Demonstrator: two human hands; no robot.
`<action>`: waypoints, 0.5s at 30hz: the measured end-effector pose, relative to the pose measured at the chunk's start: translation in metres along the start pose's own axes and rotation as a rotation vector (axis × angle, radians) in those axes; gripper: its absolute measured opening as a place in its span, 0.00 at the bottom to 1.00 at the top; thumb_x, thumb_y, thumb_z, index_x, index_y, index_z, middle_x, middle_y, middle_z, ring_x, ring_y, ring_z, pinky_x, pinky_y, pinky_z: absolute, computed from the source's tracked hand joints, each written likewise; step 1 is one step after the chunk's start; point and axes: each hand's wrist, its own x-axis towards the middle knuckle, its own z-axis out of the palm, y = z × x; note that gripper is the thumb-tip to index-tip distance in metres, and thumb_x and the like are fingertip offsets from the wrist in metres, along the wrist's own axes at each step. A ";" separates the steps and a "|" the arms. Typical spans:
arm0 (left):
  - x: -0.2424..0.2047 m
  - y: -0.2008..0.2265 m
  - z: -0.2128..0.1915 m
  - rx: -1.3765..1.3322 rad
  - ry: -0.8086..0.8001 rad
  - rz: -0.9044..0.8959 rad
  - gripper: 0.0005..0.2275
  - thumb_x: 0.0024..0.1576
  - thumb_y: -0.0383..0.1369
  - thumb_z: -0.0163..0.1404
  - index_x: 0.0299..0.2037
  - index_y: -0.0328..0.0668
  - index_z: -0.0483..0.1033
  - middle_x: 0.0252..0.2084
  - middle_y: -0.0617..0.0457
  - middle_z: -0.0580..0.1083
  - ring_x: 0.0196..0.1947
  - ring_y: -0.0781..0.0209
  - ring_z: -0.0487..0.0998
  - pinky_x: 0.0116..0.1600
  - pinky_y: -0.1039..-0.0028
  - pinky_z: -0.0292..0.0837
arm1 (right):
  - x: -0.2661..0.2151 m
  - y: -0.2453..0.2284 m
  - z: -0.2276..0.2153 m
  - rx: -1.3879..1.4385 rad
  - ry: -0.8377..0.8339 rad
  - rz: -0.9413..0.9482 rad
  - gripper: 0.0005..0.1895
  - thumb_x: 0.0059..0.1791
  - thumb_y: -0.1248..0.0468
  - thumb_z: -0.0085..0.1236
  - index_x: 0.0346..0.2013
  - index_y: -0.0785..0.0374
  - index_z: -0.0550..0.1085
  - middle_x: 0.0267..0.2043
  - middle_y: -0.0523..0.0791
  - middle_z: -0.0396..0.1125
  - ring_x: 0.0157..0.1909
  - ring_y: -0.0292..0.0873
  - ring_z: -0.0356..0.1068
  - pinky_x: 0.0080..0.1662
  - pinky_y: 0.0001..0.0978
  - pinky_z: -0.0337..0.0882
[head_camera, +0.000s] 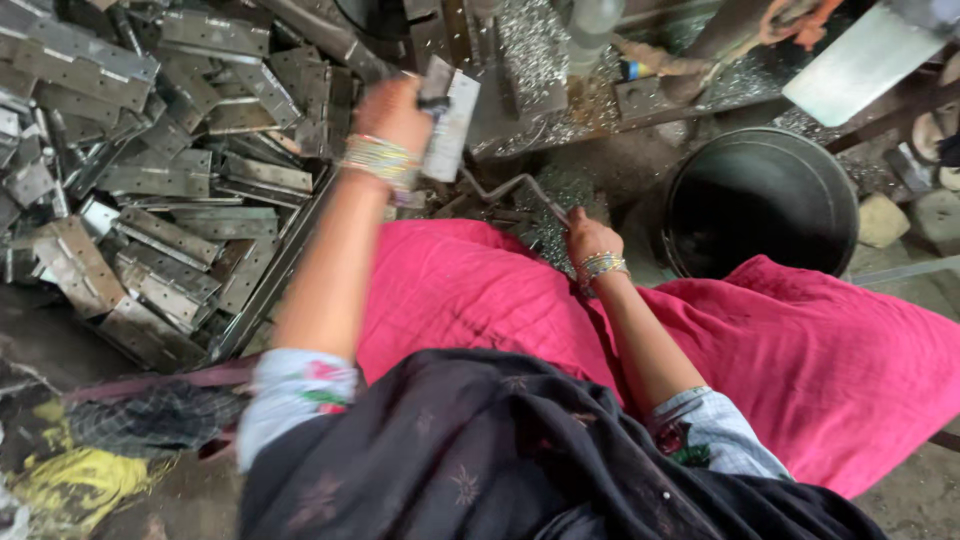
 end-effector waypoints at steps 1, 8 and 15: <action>0.005 0.021 0.031 0.045 0.032 -0.038 0.12 0.52 0.27 0.54 0.46 0.40 0.80 0.43 0.37 0.78 0.45 0.36 0.80 0.51 0.52 0.76 | -0.002 -0.001 -0.003 -0.006 0.008 -0.013 0.16 0.53 0.56 0.47 0.53 0.58 0.69 0.42 0.56 0.74 0.44 0.61 0.75 0.43 0.55 0.73; -0.024 0.073 0.109 0.354 -0.096 -0.273 0.13 0.52 0.35 0.54 0.45 0.40 0.80 0.68 0.46 0.64 0.68 0.42 0.65 0.65 0.47 0.63 | -0.015 -0.021 -0.040 -0.031 -0.020 0.044 0.16 0.60 0.57 0.34 0.50 0.57 0.71 0.41 0.54 0.75 0.43 0.59 0.76 0.42 0.53 0.74; -0.027 0.076 0.100 0.401 -0.163 -0.100 0.14 0.60 0.38 0.45 0.49 0.44 0.81 0.75 0.53 0.58 0.72 0.45 0.58 0.73 0.36 0.33 | -0.009 -0.047 -0.065 -0.188 0.194 -0.073 0.13 0.57 0.58 0.40 0.46 0.60 0.72 0.39 0.53 0.75 0.39 0.56 0.77 0.39 0.50 0.75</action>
